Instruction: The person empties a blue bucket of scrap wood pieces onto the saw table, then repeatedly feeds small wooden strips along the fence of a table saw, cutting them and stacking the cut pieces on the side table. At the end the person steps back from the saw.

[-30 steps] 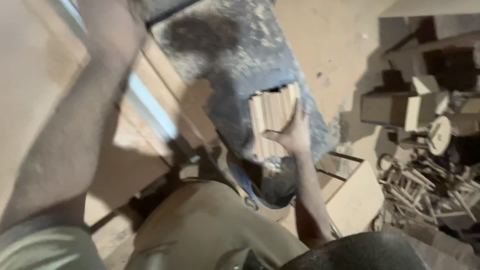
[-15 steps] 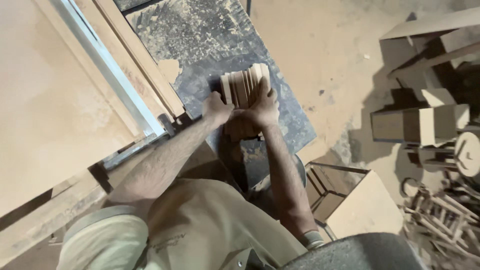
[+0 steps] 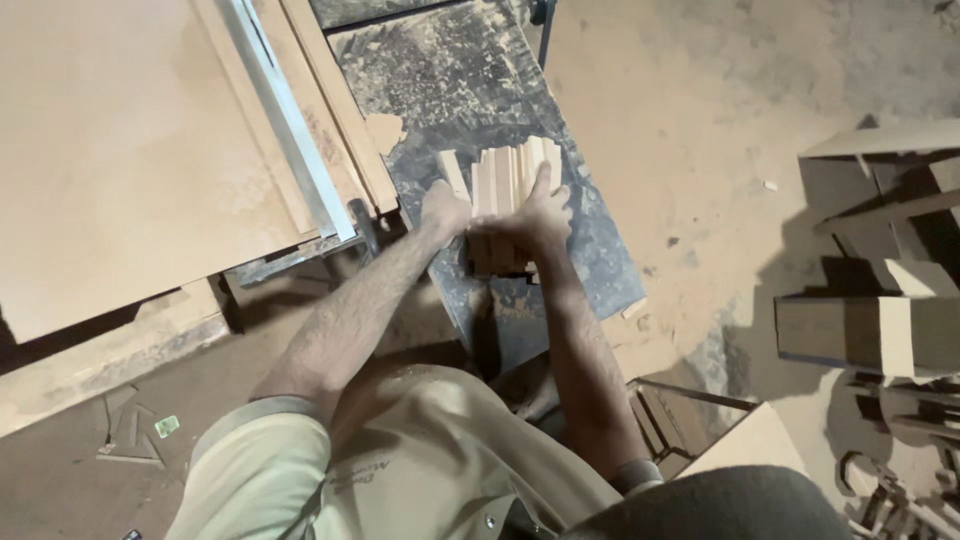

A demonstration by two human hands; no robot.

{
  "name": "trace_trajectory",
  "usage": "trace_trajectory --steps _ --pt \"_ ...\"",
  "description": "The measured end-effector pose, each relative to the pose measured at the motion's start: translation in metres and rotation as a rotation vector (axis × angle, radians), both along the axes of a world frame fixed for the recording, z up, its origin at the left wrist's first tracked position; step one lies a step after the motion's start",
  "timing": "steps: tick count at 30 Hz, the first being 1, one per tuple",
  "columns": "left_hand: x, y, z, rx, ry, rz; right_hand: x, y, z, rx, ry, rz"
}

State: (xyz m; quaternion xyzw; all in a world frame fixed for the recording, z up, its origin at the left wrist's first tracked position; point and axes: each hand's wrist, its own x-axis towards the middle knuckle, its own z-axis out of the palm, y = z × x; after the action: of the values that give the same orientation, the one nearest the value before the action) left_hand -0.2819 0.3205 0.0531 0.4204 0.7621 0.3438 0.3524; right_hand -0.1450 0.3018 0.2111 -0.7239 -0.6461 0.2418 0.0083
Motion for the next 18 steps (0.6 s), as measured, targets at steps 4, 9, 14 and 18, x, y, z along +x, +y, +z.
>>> trace_trajectory --steps 4,9,14,18 --pt "-0.024 -0.012 0.026 0.058 -0.097 0.115 -0.002 0.002 0.000 -0.006 -0.024 -0.014" --pt "-0.129 -0.071 0.065 0.477 0.080 0.290 -0.004 0.008 -0.009 -0.042 -0.080 -0.026" --pt "-0.210 -0.088 0.055 0.419 0.100 0.362 -0.004 0.004 -0.017 0.027 -0.061 -0.003" --pt "-0.202 -0.072 0.030 0.277 0.293 0.179 -0.003 0.004 -0.018 0.069 -0.051 0.045"
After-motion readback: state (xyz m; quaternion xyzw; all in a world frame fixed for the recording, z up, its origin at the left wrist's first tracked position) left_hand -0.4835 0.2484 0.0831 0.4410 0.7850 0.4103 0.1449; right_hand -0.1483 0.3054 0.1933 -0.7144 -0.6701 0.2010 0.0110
